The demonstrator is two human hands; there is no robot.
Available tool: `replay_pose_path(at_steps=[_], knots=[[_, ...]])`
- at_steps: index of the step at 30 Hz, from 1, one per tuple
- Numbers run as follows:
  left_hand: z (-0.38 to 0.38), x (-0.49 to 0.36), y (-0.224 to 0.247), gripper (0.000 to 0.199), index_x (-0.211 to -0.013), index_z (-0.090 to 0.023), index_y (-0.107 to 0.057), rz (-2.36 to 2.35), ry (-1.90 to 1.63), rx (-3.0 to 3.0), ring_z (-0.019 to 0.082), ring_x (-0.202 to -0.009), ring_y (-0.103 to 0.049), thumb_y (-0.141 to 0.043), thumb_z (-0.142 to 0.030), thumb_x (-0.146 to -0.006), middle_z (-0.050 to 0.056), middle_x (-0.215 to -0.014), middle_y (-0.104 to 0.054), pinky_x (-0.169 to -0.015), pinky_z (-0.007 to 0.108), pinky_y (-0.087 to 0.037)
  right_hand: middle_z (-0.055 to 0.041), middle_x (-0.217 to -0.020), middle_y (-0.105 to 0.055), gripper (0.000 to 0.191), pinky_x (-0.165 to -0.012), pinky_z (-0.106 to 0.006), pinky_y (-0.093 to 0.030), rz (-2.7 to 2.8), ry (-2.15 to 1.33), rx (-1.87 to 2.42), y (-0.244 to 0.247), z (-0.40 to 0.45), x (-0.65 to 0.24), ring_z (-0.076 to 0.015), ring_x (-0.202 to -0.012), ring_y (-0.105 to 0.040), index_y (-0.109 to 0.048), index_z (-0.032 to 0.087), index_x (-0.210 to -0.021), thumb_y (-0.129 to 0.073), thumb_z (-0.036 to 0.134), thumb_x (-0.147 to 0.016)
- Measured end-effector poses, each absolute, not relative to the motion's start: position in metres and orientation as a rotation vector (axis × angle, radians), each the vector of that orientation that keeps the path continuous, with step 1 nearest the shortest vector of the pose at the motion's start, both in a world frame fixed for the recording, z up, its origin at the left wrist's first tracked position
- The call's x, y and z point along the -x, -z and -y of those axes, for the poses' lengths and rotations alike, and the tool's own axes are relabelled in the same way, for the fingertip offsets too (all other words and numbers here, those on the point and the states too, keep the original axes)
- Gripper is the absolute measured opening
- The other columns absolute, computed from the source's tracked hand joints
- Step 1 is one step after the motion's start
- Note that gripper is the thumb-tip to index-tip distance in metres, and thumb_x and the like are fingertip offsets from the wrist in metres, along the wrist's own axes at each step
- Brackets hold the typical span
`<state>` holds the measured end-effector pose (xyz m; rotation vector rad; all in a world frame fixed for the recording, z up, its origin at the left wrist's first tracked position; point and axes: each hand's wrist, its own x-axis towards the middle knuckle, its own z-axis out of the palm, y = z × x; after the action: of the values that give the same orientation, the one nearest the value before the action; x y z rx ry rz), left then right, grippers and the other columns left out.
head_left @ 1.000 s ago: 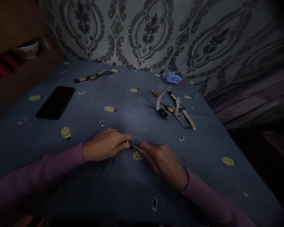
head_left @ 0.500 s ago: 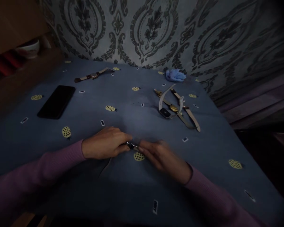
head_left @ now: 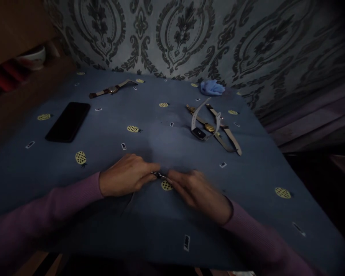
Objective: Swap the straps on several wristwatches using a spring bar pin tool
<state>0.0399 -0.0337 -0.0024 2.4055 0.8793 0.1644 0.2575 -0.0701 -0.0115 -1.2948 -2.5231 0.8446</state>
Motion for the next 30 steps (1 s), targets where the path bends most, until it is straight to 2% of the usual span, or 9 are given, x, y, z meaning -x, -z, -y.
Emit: replay_pose_path(at_steps=[9,20,22,26,30], knots=[[0.038,-0.039,0.007,0.014,-0.096,-0.018,-0.066,-0.942,-0.185,-2.433,0.011,-0.05,-0.053,-0.053,-0.022,-0.095,-0.005,-0.053,-0.053,-0.055,0.024,-0.033,0.0027,-0.054,-0.052,0.023,-0.05,-0.023,-0.029,2.549,-0.813,1.285,0.012,0.069,-0.257,-0.0107,-0.047,-0.052,-0.055,0.018,-0.076,-0.042,0.018,-0.096],[0.046,-0.037,0.016,0.02,-0.085,-0.017,-0.059,-0.941,-0.285,-2.505,0.01,-0.045,-0.047,-0.045,-0.024,-0.098,-0.007,-0.052,-0.048,-0.051,0.024,-0.028,0.0032,-0.052,-0.051,0.025,-0.051,-0.024,-0.031,2.501,-0.852,1.363,0.01,0.072,-0.251,-0.0114,-0.046,-0.05,-0.059,0.019,-0.08,-0.041,0.02,-0.096],[0.043,-0.038,0.012,0.019,-0.086,-0.017,-0.061,-0.948,-0.265,-2.442,0.01,-0.047,-0.049,-0.047,-0.023,-0.097,-0.006,-0.053,-0.05,-0.053,0.023,-0.03,0.0017,-0.055,-0.054,0.026,-0.052,-0.024,-0.032,2.496,-0.841,1.38,0.01,0.072,-0.251,-0.0123,-0.048,-0.053,-0.06,0.018,-0.082,-0.039,0.022,-0.097],[0.033,-0.04,0.002,0.014,-0.086,-0.018,-0.065,-0.93,-0.209,-2.308,0.01,-0.054,-0.054,-0.053,-0.019,-0.094,-0.006,-0.057,-0.055,-0.059,0.023,-0.036,-0.0014,-0.062,-0.062,0.026,-0.053,-0.025,-0.036,2.483,-0.82,1.412,0.014,0.072,-0.251,-0.0151,-0.052,-0.059,-0.061,0.017,-0.097,-0.037,0.025,-0.099],[0.028,-0.042,-0.001,0.015,-0.079,-0.018,-0.064,-0.929,-0.192,-2.273,0.011,-0.055,-0.053,-0.056,-0.017,-0.092,-0.005,-0.058,-0.054,-0.059,0.023,-0.035,-0.0008,-0.059,-0.061,0.027,-0.052,-0.025,-0.038,2.465,-0.776,1.445,0.016,0.072,-0.252,-0.0158,-0.051,-0.06,-0.058,0.019,-0.091,-0.035,0.029,-0.099]])
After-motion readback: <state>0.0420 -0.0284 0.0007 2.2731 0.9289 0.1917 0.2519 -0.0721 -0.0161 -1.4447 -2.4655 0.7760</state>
